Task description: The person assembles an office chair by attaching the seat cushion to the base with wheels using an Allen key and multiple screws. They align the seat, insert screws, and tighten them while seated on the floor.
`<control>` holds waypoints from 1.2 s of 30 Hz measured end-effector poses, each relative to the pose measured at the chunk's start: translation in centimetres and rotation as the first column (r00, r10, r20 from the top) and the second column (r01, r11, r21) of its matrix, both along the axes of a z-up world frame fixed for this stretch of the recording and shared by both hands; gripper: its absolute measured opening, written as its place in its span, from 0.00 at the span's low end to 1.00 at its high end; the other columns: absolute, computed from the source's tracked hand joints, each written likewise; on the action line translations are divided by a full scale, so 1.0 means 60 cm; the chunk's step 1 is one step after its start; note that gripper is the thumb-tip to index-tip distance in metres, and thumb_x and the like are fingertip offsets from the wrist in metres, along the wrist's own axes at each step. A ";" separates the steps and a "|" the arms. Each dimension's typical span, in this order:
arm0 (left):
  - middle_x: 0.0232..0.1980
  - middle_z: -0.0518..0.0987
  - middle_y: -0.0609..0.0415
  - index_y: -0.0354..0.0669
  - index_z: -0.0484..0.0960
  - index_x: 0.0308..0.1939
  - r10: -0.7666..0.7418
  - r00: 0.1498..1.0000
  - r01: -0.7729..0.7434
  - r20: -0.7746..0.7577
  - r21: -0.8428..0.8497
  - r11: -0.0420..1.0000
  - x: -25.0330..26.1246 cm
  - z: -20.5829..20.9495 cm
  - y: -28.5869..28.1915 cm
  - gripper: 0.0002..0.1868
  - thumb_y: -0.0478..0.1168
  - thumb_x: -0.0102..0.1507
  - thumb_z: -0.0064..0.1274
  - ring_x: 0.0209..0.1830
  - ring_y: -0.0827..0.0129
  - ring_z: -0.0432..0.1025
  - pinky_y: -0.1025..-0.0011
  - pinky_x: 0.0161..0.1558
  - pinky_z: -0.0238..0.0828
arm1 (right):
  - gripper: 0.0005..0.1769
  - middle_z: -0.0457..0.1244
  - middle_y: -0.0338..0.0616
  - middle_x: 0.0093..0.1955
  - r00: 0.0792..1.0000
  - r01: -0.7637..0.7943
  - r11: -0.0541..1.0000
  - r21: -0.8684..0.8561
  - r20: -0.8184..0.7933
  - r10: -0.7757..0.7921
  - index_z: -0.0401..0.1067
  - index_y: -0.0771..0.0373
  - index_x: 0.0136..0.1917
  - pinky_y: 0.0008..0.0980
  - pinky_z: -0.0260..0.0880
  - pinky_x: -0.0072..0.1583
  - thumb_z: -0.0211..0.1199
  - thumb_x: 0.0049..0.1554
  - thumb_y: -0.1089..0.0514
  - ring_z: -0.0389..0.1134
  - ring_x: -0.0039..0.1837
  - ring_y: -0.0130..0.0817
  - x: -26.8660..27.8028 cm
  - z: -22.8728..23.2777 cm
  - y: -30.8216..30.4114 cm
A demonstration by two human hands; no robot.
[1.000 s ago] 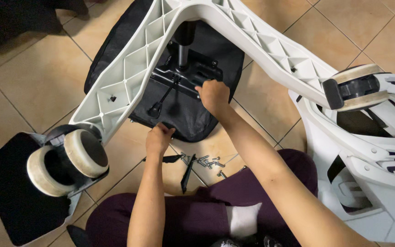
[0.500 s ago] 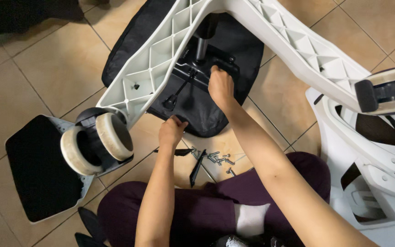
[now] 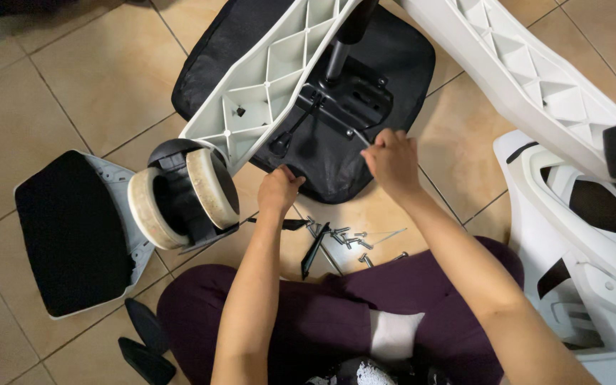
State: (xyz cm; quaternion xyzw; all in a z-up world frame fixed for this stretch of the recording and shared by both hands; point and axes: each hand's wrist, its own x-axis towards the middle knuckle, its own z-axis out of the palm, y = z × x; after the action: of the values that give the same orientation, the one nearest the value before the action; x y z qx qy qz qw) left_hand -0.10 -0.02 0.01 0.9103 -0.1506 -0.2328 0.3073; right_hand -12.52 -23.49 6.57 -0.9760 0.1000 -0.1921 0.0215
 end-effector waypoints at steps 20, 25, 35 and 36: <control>0.37 0.84 0.41 0.40 0.81 0.35 0.003 1.000 -0.003 0.012 -0.022 1.000 0.002 -0.010 0.001 0.17 0.50 0.58 0.65 0.42 0.47 0.78 0.54 0.46 0.74 | 0.13 0.63 0.45 0.40 0.946 -0.293 0.943 0.158 -0.098 0.310 0.76 0.65 0.33 0.46 0.67 0.52 0.67 0.56 0.56 0.68 0.48 0.45 0.023 0.003 0.021; 0.38 0.84 0.41 0.41 0.81 0.36 -0.017 0.999 0.017 0.041 -0.011 1.000 -0.001 -0.013 -0.002 0.17 0.50 0.58 0.66 0.43 0.46 0.78 0.54 0.47 0.74 | 0.13 0.64 0.53 0.41 0.991 -0.032 0.997 0.074 -0.131 0.042 0.76 0.66 0.36 0.49 0.68 0.50 0.66 0.61 0.58 0.67 0.47 0.52 0.041 0.007 -0.088; 0.38 0.84 0.43 0.41 0.80 0.36 0.032 0.999 -0.033 -0.032 -0.022 0.999 -0.004 0.000 0.001 0.17 0.50 0.57 0.65 0.42 0.48 0.79 0.56 0.47 0.75 | 0.07 0.65 0.53 0.44 0.961 -0.275 0.841 0.465 0.101 0.258 0.79 0.66 0.45 0.43 0.71 0.49 0.63 0.62 0.60 0.69 0.46 0.50 0.135 -0.009 -0.003; 0.38 0.84 0.42 0.41 0.80 0.36 0.024 0.999 -0.024 -0.025 -0.023 0.999 -0.002 -0.001 0.001 0.17 0.50 0.58 0.65 0.42 0.48 0.79 0.56 0.47 0.75 | 0.07 0.64 0.53 0.43 0.957 -0.279 0.827 0.488 0.072 0.280 0.79 0.66 0.47 0.43 0.70 0.49 0.63 0.62 0.60 0.69 0.46 0.50 0.116 -0.001 0.001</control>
State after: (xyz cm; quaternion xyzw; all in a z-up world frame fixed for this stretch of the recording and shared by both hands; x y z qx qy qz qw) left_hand -0.24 0.04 -0.03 0.9055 -0.1385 -0.2386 0.3226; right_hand -5.56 -23.40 6.52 -0.9422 0.0020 -0.1535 0.2977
